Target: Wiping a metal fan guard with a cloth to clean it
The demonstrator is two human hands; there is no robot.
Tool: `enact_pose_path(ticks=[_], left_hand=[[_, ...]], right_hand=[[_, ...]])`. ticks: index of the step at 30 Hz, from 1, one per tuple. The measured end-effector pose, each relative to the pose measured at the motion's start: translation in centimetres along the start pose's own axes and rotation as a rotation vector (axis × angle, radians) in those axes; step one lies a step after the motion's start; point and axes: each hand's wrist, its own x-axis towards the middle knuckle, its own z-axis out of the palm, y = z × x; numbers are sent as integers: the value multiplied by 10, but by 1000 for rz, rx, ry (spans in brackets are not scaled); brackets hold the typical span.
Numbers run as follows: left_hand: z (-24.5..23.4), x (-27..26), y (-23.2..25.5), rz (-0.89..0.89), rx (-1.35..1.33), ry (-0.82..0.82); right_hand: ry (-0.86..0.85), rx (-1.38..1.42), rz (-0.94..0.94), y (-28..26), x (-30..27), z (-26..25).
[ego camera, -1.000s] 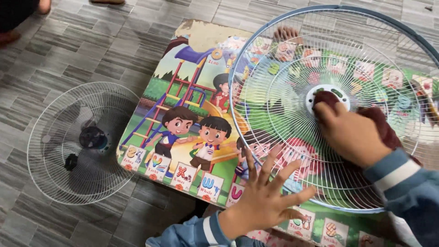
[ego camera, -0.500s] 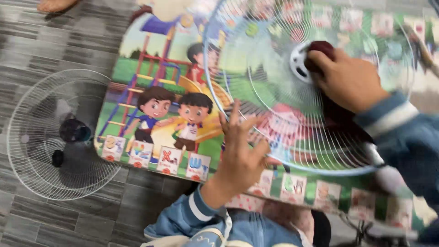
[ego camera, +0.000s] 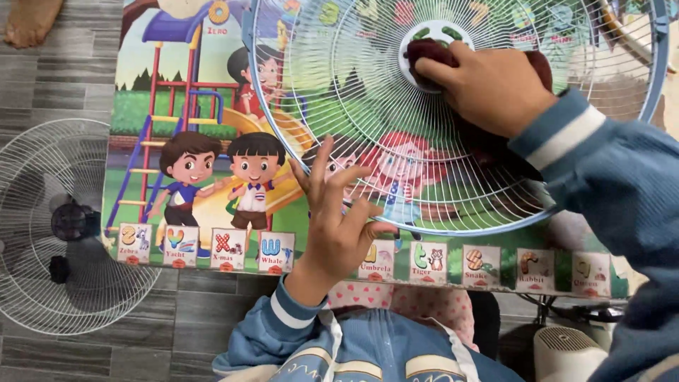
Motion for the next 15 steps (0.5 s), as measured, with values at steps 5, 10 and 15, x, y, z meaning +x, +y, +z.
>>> enact_pose_path(ticks=[5, 10, 15], left_hand=[[-2, 1, 1, -47, -22, -15], [-3, 0, 0, -44, -10, 30], [-7, -3, -4, -24, -47, 107]], right_hand=[[-125, 187, -149, -52, -4, -28], [-150, 406, -208, -78, -11, -51], [-685, 1206, -193, -82, 6, -113]])
